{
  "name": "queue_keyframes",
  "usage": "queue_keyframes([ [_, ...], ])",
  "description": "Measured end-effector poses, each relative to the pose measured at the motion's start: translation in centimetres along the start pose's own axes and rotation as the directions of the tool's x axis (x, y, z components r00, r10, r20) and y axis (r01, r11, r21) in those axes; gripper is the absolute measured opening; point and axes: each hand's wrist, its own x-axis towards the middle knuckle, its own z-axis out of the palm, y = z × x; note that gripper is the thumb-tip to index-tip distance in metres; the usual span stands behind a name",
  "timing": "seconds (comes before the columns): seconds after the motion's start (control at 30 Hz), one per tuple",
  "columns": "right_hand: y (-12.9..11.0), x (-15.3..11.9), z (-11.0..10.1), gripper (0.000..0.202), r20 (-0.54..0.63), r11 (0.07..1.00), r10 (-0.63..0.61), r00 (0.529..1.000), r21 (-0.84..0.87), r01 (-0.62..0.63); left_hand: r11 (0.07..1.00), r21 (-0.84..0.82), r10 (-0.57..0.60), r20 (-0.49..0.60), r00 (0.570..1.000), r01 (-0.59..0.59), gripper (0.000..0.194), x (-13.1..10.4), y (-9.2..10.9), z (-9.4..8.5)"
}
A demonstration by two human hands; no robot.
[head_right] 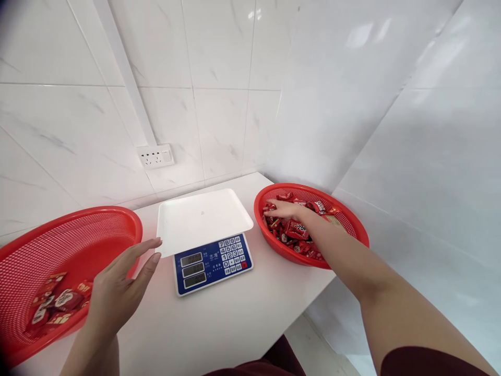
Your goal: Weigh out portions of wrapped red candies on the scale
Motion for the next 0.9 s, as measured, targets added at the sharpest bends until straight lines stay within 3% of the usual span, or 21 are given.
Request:
queue_keyframes([
  [0.17, -0.8, -0.7, 1.1, 0.026, 0.124, 0.998, -0.003, 0.992, 0.068, -0.006, 0.999, -0.029, 0.017, 0.005, 1.000, -0.017, 0.030, -0.1, 0.1, 0.0],
  [0.37, -0.5, -0.8, 1.0, 0.017, 0.161, 0.984, 0.029, 0.987, 0.169, -0.057, 0.998, -0.053, 0.026, 0.018, 1.000, -0.025, 0.029, -0.3, 0.0, 0.0],
  [0.57, -0.1, -1.0, 0.6, 0.017, 0.069, 0.947, 0.139, 0.988, 0.283, -0.153, 0.997, -0.060, 0.043, 0.009, 0.999, -0.043, 0.028, -0.2, 0.1, -0.1],
  [0.77, -0.7, -2.0, -3.0, 0.023, -0.057, 0.908, 0.192, 0.980, 0.389, -0.155, 0.994, -0.102, 0.028, 0.022, 0.999, -0.026, 0.027, -0.3, 0.0, 0.0],
  [0.9, -2.6, -2.6, -4.5, 0.020, -0.123, 0.870, 0.162, 0.979, 0.486, -0.083, 0.979, -0.198, -0.038, 0.099, 0.994, 0.057, 0.027, -0.3, -0.1, 0.3],
])
